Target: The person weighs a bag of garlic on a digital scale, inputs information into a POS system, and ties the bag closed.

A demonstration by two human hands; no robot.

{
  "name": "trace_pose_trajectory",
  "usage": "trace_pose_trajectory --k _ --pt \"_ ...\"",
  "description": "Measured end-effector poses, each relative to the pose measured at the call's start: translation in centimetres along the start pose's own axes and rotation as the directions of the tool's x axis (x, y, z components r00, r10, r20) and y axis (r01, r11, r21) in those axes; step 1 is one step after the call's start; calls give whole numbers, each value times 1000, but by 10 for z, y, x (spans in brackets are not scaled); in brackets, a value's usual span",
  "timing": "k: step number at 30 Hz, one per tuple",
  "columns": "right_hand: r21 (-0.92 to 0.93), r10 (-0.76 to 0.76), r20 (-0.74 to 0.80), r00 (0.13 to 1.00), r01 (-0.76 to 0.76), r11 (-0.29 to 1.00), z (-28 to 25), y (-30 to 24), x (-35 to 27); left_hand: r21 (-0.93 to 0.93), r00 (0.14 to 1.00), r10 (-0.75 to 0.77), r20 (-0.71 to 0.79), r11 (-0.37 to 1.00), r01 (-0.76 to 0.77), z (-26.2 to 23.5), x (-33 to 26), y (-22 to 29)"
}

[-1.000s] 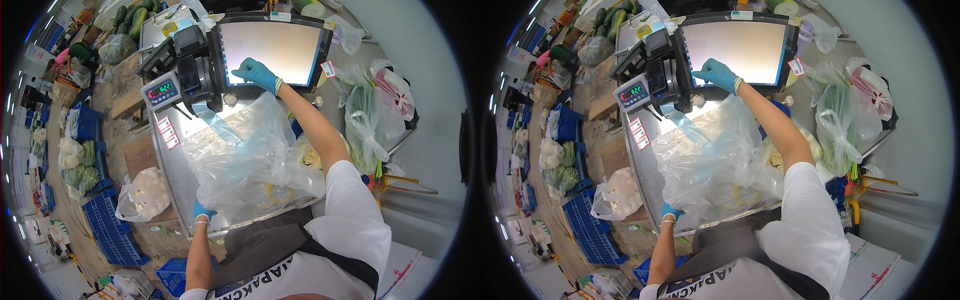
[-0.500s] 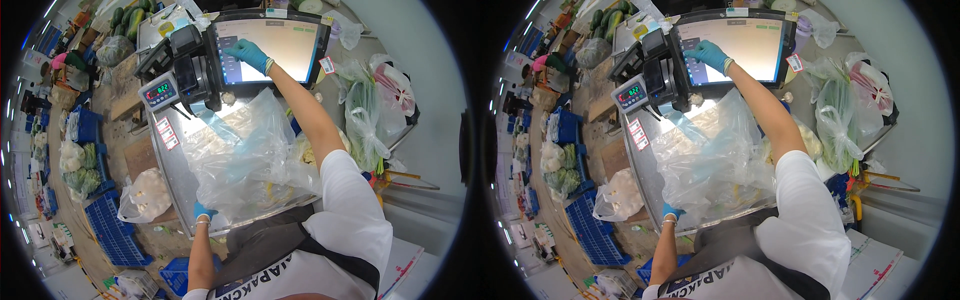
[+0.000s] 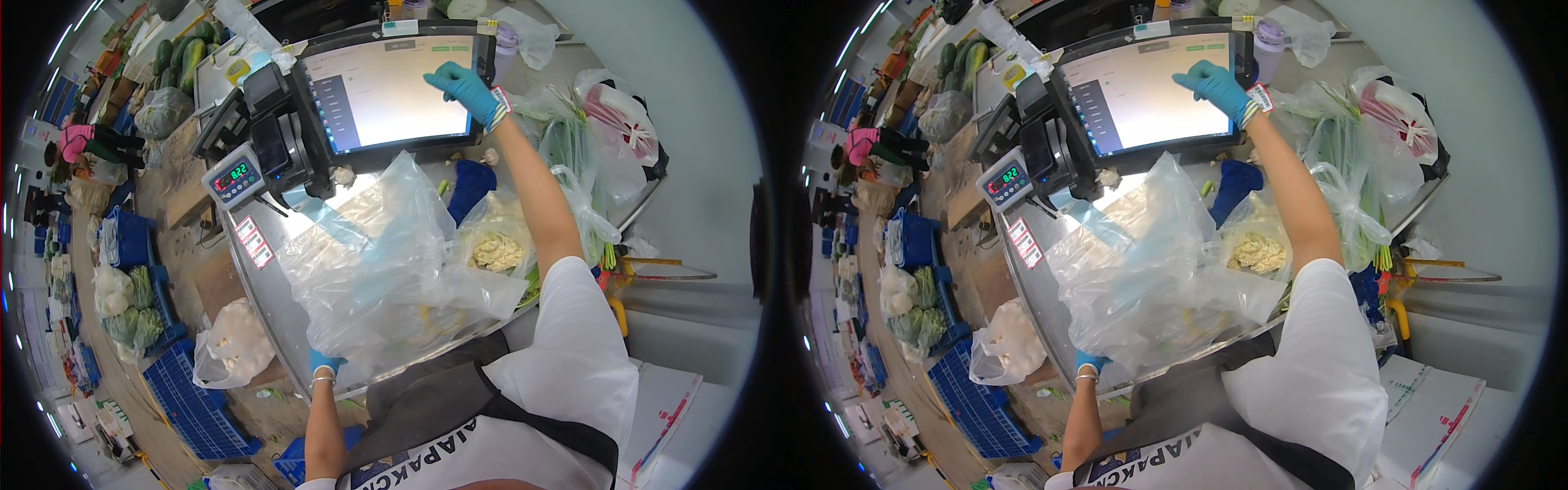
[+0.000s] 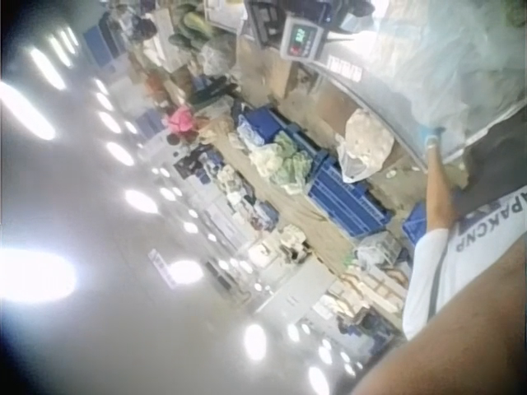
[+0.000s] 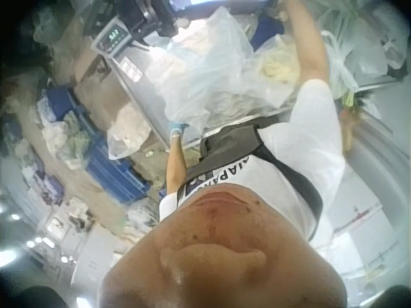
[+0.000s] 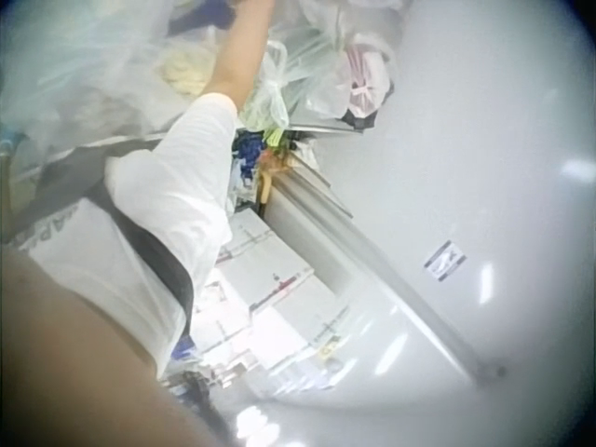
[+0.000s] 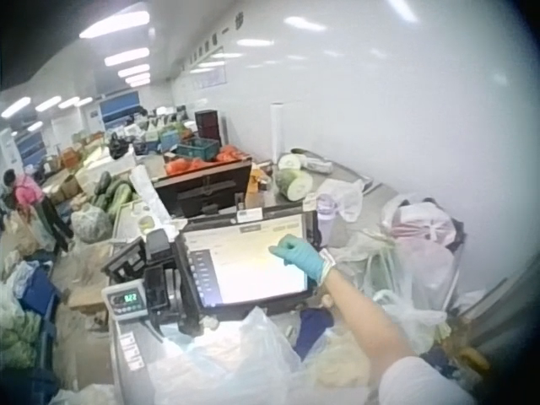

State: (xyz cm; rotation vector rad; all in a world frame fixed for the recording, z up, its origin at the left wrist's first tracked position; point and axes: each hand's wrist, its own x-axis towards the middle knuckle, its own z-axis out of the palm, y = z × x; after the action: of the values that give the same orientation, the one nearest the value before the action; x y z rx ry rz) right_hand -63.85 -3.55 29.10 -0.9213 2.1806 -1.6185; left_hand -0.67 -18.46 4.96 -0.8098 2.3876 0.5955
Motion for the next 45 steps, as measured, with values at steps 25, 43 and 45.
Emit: trace_pose_trajectory --k 25,43,45 --pt "109 30 192 981 -52 993 73 19 -52 49 999 44 27 998 -45 5 4 -6" --pt "45 55 354 934 -76 996 136 16 -60 -506 986 83 -142 850 -145 12 -10 -15" --pt "53 54 366 929 -78 996 141 18 -59 -232 983 85 -163 965 -121 11 -7 -11"
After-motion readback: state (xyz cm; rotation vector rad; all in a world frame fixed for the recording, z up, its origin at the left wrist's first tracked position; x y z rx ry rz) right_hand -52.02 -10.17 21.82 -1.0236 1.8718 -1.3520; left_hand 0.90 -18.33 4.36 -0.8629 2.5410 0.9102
